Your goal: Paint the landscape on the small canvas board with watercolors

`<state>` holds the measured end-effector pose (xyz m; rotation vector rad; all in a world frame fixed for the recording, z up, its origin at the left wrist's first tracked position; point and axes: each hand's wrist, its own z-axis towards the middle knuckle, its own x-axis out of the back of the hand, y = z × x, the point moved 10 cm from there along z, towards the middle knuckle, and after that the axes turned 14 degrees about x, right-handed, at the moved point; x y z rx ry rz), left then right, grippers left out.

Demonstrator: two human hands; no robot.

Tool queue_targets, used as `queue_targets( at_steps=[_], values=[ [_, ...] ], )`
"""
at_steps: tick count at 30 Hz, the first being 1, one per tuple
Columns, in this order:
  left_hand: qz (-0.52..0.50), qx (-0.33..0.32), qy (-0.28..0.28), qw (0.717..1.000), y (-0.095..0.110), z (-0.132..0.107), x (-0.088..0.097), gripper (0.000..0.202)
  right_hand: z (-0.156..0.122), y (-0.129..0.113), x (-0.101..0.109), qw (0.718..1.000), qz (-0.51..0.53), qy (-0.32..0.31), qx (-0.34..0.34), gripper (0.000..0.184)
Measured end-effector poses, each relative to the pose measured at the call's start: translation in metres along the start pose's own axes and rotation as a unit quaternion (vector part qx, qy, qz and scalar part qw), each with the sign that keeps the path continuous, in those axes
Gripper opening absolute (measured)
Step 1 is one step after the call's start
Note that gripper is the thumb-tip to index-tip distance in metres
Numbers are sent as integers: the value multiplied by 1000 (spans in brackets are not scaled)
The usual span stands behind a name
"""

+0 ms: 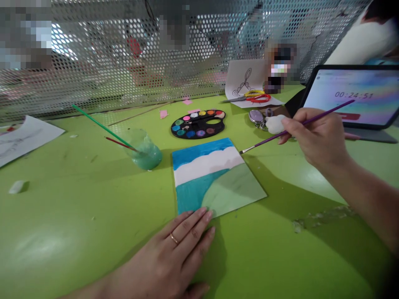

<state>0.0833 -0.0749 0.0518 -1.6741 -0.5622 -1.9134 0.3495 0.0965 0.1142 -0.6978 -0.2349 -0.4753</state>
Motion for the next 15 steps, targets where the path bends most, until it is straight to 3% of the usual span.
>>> queue_targets(
  at_steps=[3,7,15],
  values=[
    [-1,-2,-6,1000,2,2,0,57,-7,5,-12,999,40,-3,-21,30],
    [20,-12,2,1000,4,4,2,55,-11,2,-22,999,10,-44,-15,31],
    [38,-13,23,999,5,4,6,51,3,-5,-2,992,-109,-49,31,30]
  ],
)
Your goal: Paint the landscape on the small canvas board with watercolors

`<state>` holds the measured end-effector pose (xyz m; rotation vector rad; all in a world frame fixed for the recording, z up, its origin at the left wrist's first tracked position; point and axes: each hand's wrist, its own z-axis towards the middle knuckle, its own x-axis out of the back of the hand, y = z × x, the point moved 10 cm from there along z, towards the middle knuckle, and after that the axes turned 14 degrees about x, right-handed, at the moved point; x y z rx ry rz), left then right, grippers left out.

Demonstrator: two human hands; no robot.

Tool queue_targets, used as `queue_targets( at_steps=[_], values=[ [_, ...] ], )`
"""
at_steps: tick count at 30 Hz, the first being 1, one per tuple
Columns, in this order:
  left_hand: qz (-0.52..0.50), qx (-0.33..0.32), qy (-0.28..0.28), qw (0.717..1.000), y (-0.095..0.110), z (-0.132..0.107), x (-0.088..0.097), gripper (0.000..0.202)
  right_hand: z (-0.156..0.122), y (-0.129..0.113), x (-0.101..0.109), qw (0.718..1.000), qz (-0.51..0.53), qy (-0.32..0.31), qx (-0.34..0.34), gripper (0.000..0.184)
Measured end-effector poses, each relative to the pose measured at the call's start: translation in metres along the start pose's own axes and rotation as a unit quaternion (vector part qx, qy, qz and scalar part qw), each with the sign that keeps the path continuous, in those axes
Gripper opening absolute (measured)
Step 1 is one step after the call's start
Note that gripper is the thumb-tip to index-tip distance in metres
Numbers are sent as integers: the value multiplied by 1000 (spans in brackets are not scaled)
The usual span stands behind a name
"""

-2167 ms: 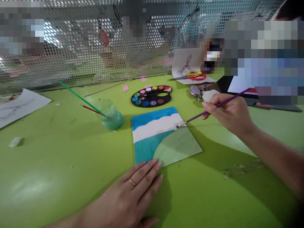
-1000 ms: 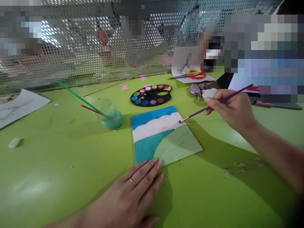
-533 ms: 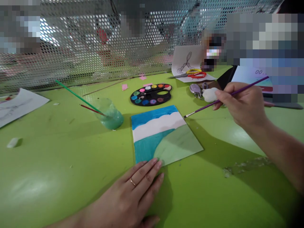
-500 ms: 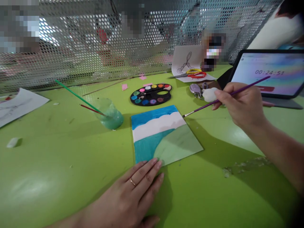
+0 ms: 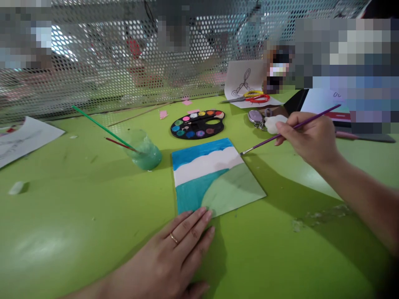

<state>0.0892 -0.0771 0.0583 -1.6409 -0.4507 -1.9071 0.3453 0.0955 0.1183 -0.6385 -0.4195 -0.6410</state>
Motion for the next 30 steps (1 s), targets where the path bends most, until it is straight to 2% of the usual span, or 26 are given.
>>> queue_targets(
  at_steps=[2,5,7,11,13,16,20,25,30],
  values=[
    [3,-4,4,1000,0,0,0,51,1,3,6,1000,4,29,1,29],
    [8,-5,8,1000,0,1,0,51,-1,6,10,994,67,80,-13,28],
    [8,-3,14,1000,-1,2,2,50,-3,3,5,993,90,72,-17,28],
    [6,-5,16,1000,0,2,2,50,-3,-10,-8,999,50,2,1,30],
    [6,-6,11,1000,1,2,1,50,-2,-11,-7,999,31,-10,7,30],
    [9,-6,13,1000,1,3,1,50,0,-4,0,1000,26,7,1,29],
    [8,-4,20,1000,0,4,2,50,-2,4,6,996,70,58,-19,27],
    [4,-4,19,1000,1,4,3,51,-9,-1,-15,991,127,40,-30,29],
    [0,-18,18,1000,5,0,3,48,-19,7,-34,966,231,70,-97,33]
  ],
)
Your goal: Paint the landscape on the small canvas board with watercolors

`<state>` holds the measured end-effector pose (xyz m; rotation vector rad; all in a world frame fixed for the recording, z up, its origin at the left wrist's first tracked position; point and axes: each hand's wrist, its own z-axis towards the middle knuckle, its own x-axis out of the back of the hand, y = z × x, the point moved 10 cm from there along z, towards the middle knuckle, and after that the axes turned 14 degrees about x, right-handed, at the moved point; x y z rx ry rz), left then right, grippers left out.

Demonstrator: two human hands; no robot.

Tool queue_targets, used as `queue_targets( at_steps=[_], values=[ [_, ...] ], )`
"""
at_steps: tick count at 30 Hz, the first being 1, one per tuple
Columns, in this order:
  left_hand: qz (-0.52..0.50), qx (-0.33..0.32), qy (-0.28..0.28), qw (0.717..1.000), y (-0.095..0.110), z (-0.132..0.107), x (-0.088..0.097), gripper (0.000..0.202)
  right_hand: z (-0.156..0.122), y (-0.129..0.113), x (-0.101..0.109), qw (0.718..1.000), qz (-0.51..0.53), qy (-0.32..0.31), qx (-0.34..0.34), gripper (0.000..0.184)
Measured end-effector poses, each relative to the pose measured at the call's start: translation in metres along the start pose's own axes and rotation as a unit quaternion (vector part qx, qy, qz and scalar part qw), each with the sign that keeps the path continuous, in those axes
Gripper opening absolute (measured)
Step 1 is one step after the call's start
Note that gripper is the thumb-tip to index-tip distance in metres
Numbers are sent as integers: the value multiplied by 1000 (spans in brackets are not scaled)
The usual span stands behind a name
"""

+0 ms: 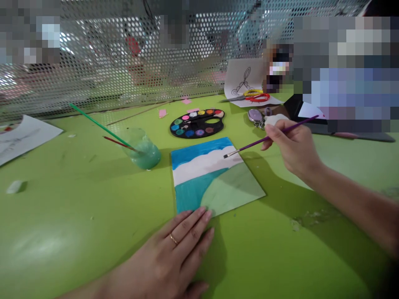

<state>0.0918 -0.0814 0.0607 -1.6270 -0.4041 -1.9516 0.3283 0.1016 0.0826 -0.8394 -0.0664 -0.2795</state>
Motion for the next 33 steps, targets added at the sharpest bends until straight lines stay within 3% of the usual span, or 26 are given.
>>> queue_targets(
  at_steps=[6,10,13,19,22,25,33],
  values=[
    [-44,-21,38,998,5,-6,5,38,-10,15,-8,988,116,37,-100,36],
    [-63,-84,22,994,14,-10,5,33,-15,22,-12,976,153,46,-146,37],
    [-71,-86,18,994,16,-14,5,32,-17,24,-12,973,154,43,-165,37],
    [-44,-3,78,996,4,-24,9,31,-19,20,-15,978,133,16,-157,38],
    [-27,-12,109,994,2,-26,12,30,-17,13,-20,985,116,-21,-123,36],
    [-30,-43,102,993,4,-25,12,30,-17,6,-25,988,107,-49,-102,32],
    [-47,-45,93,994,3,-21,15,32,-27,-9,-44,977,99,-146,-118,18]
  ],
)
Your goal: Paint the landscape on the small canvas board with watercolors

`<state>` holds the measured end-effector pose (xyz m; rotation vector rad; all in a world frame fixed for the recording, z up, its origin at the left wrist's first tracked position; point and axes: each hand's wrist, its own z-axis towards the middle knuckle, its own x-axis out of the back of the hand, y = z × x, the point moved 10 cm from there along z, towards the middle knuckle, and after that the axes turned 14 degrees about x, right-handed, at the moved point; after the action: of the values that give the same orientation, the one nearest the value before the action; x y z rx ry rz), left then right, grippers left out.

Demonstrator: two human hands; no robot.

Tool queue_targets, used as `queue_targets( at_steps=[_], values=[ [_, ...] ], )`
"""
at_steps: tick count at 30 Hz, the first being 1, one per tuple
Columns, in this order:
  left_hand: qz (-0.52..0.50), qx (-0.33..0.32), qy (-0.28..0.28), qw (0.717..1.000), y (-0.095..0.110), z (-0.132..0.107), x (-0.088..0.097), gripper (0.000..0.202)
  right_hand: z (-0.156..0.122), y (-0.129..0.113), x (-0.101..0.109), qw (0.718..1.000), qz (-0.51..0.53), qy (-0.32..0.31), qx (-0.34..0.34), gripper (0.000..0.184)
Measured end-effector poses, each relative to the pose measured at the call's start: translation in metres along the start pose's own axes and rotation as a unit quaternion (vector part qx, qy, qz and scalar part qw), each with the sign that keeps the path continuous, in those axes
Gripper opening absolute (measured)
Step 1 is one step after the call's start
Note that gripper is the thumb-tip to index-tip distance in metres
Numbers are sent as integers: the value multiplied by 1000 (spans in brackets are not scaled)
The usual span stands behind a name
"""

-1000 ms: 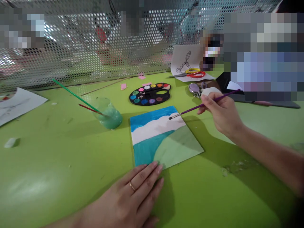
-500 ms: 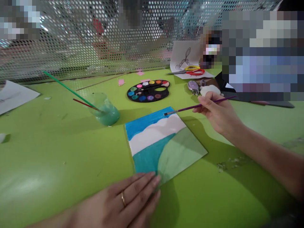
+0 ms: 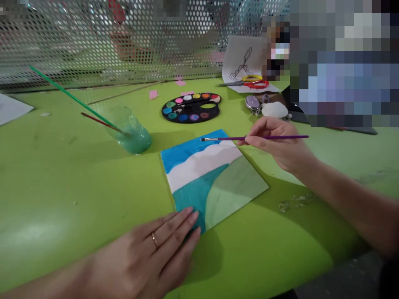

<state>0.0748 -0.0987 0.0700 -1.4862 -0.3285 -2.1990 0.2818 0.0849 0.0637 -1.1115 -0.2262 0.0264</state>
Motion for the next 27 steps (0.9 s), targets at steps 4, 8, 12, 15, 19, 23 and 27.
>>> queue_targets(
  at_steps=[4,8,12,15,19,23,27],
  values=[
    [2,-3,-11,1000,0,1,-3,31,-6,-8,-17,998,-10,-64,1,15],
    [1,4,-21,1000,-1,0,-5,33,-11,-19,-26,995,-34,-90,28,13],
    [4,-3,-18,1000,1,-2,-4,37,-13,-30,-29,984,-112,-110,82,14],
    [-1,8,-20,1000,-1,0,-4,37,-14,-38,-30,968,-177,-125,126,13],
    [0,-2,-18,1000,0,1,-3,35,-14,-52,-27,935,-265,-133,195,18],
    [9,-12,-19,1000,1,1,-4,34,-15,-61,-20,925,-298,-96,216,21],
    [20,-8,-21,1000,1,1,-4,36,-20,-63,-32,926,-268,-120,236,18]
  ],
)
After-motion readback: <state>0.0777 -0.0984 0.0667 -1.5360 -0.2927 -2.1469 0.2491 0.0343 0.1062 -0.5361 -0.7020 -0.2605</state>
